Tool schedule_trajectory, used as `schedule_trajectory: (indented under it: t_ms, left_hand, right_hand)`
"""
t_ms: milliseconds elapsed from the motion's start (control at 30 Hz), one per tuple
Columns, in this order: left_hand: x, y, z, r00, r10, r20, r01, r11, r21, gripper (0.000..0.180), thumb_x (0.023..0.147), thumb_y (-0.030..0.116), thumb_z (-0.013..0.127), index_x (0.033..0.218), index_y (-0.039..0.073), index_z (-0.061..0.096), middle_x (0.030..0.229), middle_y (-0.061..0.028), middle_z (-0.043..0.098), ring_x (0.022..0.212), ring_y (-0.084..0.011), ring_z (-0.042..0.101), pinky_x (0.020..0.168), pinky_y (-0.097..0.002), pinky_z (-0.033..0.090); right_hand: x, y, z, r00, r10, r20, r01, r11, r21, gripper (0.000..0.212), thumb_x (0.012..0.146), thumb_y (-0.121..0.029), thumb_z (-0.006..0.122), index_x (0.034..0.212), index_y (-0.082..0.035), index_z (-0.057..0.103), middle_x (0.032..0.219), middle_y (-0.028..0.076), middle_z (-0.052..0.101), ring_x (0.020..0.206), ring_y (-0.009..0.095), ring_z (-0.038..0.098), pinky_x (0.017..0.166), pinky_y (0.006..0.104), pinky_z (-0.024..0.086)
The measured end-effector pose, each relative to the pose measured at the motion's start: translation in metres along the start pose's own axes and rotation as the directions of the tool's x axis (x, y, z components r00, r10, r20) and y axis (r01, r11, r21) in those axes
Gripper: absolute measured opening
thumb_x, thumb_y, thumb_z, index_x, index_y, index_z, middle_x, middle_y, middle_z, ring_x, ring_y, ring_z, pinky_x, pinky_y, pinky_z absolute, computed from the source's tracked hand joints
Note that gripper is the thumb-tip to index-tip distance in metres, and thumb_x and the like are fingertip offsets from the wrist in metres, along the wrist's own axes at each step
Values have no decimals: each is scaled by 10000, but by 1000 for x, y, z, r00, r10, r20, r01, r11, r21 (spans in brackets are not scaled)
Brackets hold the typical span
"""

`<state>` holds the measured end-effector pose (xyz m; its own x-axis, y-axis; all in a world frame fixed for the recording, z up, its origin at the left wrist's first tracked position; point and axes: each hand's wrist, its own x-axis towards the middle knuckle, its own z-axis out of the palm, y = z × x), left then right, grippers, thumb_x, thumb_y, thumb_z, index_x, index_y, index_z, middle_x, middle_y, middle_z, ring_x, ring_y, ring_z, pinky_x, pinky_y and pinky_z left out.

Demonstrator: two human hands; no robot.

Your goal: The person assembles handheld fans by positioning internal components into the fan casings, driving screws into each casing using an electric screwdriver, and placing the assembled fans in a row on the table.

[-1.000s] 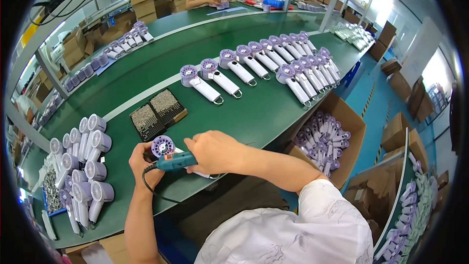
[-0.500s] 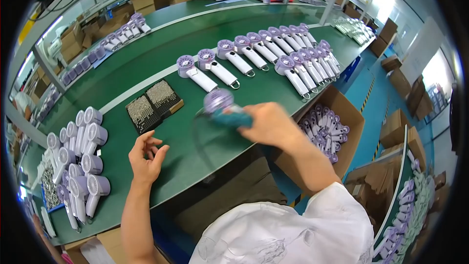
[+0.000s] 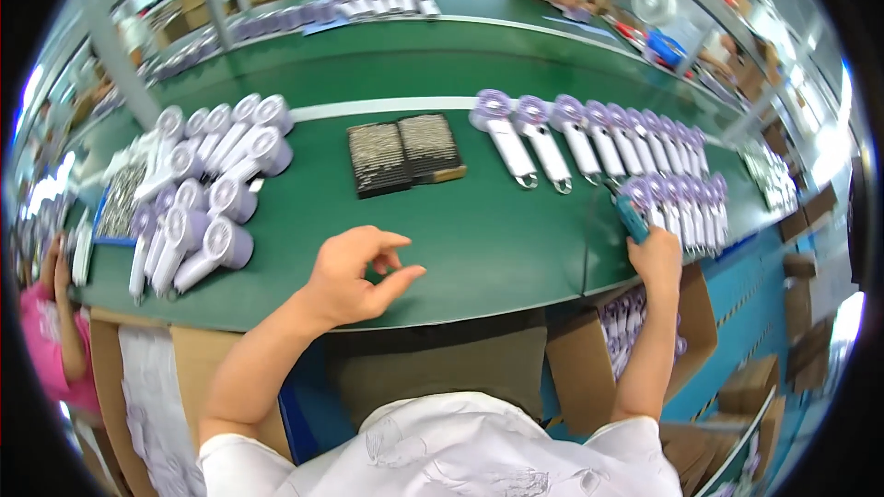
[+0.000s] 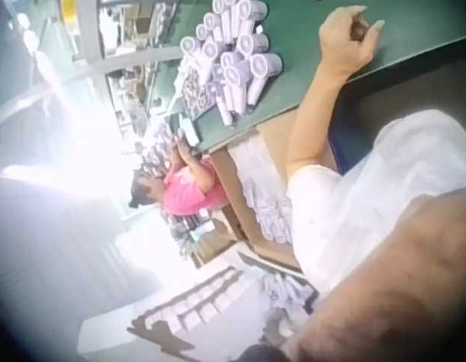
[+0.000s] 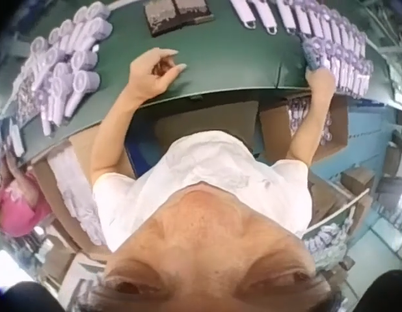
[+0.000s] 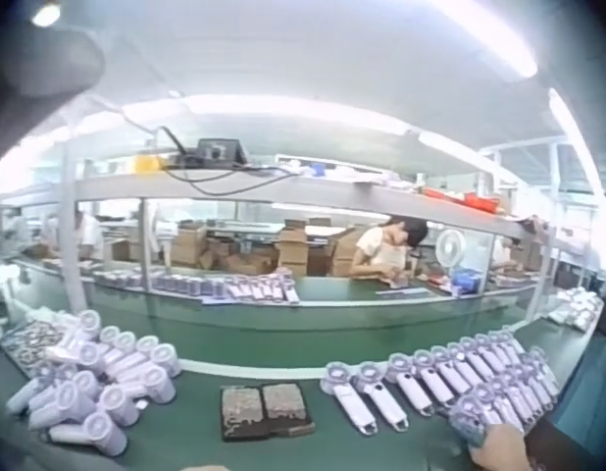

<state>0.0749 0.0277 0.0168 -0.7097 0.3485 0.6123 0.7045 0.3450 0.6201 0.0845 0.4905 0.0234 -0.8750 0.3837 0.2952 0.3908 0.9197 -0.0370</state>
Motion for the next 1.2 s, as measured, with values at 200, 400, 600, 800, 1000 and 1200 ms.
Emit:
schedule_trajectory:
  t_ms: [200,400,600,800,1000,1200]
  left_hand:
    - [-41,25,-58,996,86,-31,-73,949,307,240,708,46,809,899,28,666,765,-106,619,657,-273,608,542,-357,480]
    - [-96,8,-162,902,2,-433,371,510,776,299,688,50,785,964,19,675,927,-146,648,857,-340,623,741,-413,522]
    - [-111,-8,-188,918,-35,-395,369,439,819,336,712,56,746,1032,-13,670,1010,-165,650,969,-361,599,847,-437,507]
    - [-116,-36,-233,862,-301,-409,493,309,813,478,705,208,823,1117,1,699,1080,-166,675,1050,-345,602,951,-434,485]
    - [-107,-41,-243,818,-468,-333,502,300,812,393,727,253,815,1017,4,725,1074,-181,679,1067,-361,604,976,-435,476]
    - [-68,9,-251,751,-284,-596,657,423,625,348,770,244,837,942,-22,694,886,-141,706,840,-263,666,783,-357,524]
  right_hand:
    - [-16,-14,-24,880,-317,-353,382,915,130,361,828,-147,744,1161,-15,698,968,233,712,902,412,685,801,457,533]
    - [0,-102,-44,483,-478,-733,842,484,239,242,844,6,729,1079,48,691,778,152,675,646,247,658,621,337,529]
    - [11,-190,-59,481,-556,-678,770,-102,630,96,921,2,641,1013,22,624,731,90,611,586,147,604,564,260,461]
    - [-8,-275,-31,622,-529,-577,223,-587,778,104,971,29,539,1062,26,590,677,80,584,505,151,561,476,276,472]
    - [-27,-279,-7,735,-602,-310,-103,-552,827,83,961,30,560,1032,24,604,658,80,571,462,179,554,442,294,460]
    - [-26,-267,-22,782,-621,-49,-274,-413,869,101,918,18,630,1012,53,640,677,114,618,438,163,546,424,295,455]
